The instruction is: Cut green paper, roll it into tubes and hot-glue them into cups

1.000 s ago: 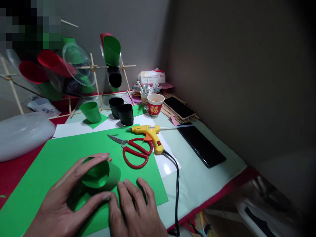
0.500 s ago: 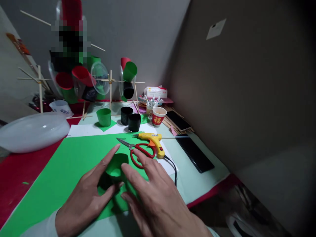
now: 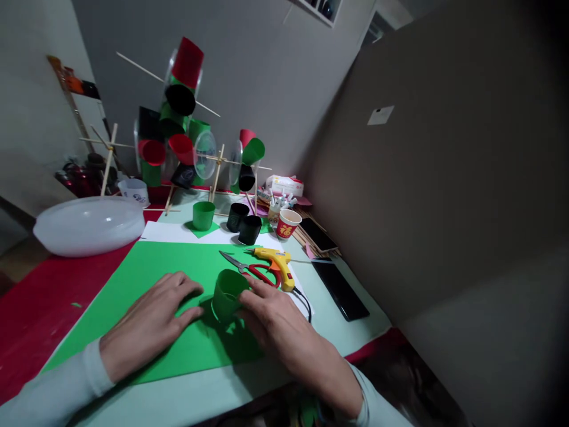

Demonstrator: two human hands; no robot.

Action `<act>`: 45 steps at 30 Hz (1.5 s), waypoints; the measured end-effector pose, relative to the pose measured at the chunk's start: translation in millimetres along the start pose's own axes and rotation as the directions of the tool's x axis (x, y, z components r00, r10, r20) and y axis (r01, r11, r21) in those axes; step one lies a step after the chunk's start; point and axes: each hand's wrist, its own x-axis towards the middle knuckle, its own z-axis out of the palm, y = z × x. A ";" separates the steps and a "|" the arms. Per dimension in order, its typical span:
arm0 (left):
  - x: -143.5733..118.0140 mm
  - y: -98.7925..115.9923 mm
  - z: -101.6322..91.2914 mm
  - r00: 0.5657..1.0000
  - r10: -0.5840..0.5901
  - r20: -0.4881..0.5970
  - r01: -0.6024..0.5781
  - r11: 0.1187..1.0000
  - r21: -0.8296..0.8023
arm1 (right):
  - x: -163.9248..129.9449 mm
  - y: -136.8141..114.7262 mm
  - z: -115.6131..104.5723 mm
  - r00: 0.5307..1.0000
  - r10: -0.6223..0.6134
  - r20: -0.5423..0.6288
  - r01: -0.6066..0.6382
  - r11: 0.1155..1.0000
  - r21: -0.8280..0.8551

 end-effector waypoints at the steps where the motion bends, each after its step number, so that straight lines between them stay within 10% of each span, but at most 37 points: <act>1: 2.0 4.5 0.9 1.000 -0.004 0.016 0.004 1.000 0.012 | -0.2 1.4 -2.6 1.000 0.009 -0.023 -0.008 1.000 0.011; 11: 31.4 17.5 17.8 0.991 -0.044 0.125 0.039 0.998 0.041 | -6.6 23.9 -51.7 0.959 0.066 -0.275 -0.008 0.978 0.207; 19: 41.1 24.5 6.9 0.980 -0.099 0.173 0.137 0.966 -0.221 | 2.5 45.7 -51.3 0.920 0.092 -0.380 0.015 0.963 0.269; 34: 47.0 27.9 10.7 0.915 -0.393 -0.092 0.088 0.416 -0.905 | 50.1 43.3 -19.8 0.724 -0.215 -0.656 0.371 0.922 0.108; 45: 33.8 35.7 19.1 0.906 -0.411 -0.099 0.058 0.352 -0.934 | 46.8 47.2 8.8 0.623 -0.304 -0.721 0.321 0.940 -0.119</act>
